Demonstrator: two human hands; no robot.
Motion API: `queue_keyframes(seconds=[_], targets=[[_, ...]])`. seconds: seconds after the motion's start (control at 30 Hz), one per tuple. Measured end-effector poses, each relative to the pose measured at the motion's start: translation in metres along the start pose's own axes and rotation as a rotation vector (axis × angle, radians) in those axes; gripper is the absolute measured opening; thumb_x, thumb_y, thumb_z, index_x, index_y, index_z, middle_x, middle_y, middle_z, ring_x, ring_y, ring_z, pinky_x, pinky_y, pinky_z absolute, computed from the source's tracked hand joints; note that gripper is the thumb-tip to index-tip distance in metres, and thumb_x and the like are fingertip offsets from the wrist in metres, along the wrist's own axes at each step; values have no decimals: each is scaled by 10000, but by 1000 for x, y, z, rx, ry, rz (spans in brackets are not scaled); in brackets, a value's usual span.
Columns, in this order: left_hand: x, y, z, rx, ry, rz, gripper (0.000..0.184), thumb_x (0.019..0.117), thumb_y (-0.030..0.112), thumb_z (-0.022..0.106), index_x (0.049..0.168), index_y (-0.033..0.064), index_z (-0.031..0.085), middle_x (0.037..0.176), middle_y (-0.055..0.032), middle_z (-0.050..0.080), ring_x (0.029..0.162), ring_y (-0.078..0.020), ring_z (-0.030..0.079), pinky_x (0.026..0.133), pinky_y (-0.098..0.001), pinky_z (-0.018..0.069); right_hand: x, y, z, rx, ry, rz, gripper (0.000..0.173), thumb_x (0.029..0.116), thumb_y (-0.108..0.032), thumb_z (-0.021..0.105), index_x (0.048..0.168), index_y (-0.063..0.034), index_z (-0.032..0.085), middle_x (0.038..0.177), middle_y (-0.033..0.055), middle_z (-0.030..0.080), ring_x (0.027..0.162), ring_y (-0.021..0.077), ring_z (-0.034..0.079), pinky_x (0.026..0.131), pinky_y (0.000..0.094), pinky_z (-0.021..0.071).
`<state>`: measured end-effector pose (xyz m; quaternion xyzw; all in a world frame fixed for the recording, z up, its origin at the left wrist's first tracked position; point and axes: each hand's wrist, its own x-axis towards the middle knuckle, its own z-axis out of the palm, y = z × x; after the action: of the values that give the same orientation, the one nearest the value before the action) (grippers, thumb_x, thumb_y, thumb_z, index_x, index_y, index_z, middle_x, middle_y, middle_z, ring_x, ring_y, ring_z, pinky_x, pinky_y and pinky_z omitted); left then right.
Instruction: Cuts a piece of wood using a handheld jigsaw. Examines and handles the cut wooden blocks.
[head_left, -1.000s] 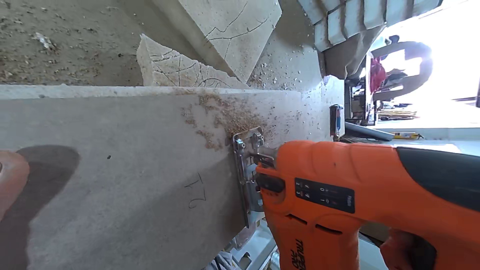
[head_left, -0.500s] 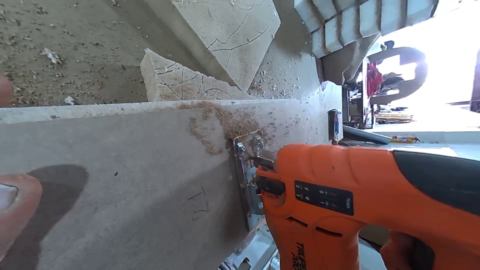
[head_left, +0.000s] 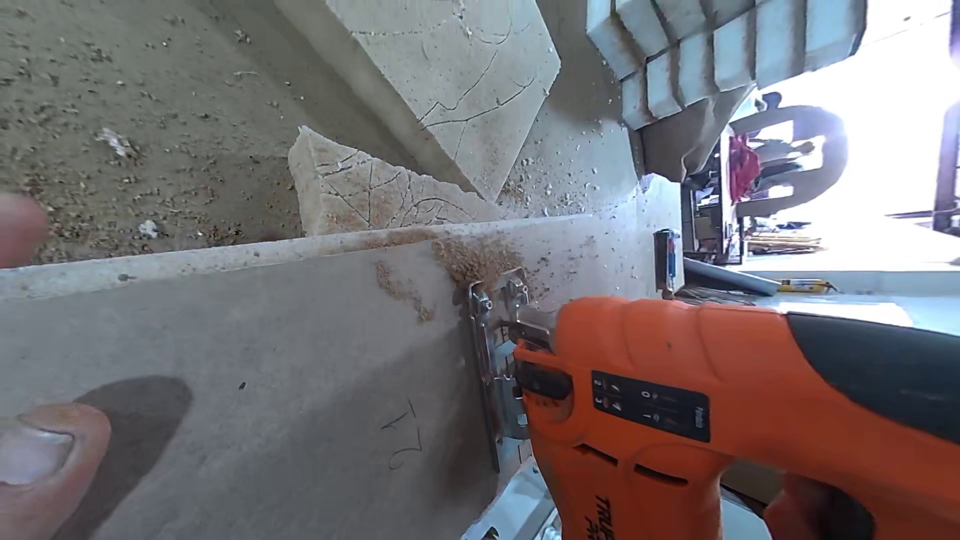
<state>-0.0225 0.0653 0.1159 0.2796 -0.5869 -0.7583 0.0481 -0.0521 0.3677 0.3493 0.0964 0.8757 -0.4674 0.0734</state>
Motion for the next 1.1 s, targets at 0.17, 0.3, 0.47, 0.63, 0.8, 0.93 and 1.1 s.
queue_keyframes(seconds=[0.17, 0.3, 0.47, 0.63, 0.8, 0.93, 1.1], targets=[[9, 24, 27, 9, -46, 88, 261, 908, -74, 570, 1166, -73, 531, 1032, 19, 694, 983, 14, 672, 884, -140, 547, 4, 0, -3, -2, -13, -13, 218, 993, -334, 615, 1114, -153, 620, 981, 83, 714, 737, 194, 694, 590, 320, 580], [17, 17, 22, 71, -121, 151, 605, 924, 50, 578, 1432, -125, 300, 1317, -108, 578, 1200, -69, 597, 1002, -208, 502, 7, -3, 0, -11, -5, -9, 216, 989, -337, 622, 1108, -158, 622, 954, 70, 716, 724, 185, 695, 588, 312, 582], [15, 12, 19, 15, -104, 156, 792, 885, 130, 668, 1489, -109, 216, 1406, -140, 514, 1268, -109, 560, 1063, -245, 474, 9, -5, 1, -6, -9, -4, 214, 992, -329, 614, 1119, -157, 621, 960, 67, 716, 726, 185, 695, 596, 316, 584], [16, 16, 22, 8, -103, 148, 850, 824, 125, 704, 1479, -118, 220, 1355, -117, 544, 1219, -85, 581, 1045, -239, 479, 14, -6, 3, -5, -26, -23, 207, 996, -315, 598, 1124, -155, 634, 953, 57, 723, 721, 167, 695, 597, 300, 583], [17, 3, 7, -16, -155, 169, 919, 815, 208, 766, 1501, -66, 219, 1402, -106, 547, 1249, -134, 586, 1049, -279, 500, 16, -9, 4, 6, -30, -9, 211, 1000, -314, 599, 1147, -166, 624, 990, 57, 722, 742, 168, 700, 597, 296, 585], [18, 5, 7, -30, -192, 155, 918, 828, 193, 749, 1517, -54, 196, 1388, -83, 552, 1232, -107, 593, 1028, -258, 513, 20, -7, 1, 19, -49, -26, 229, 1006, -309, 596, 1155, -137, 622, 998, 77, 710, 755, 189, 696, 611, 318, 590], [16, 9, 11, -31, -144, 101, 919, 803, 196, 752, 1498, -76, 215, 1357, -96, 570, 1199, -104, 612, 1006, -259, 526, 25, -9, 5, 9, -32, -29, 226, 995, -320, 630, 1135, -143, 631, 968, 63, 719, 735, 174, 696, 619, 314, 590]])
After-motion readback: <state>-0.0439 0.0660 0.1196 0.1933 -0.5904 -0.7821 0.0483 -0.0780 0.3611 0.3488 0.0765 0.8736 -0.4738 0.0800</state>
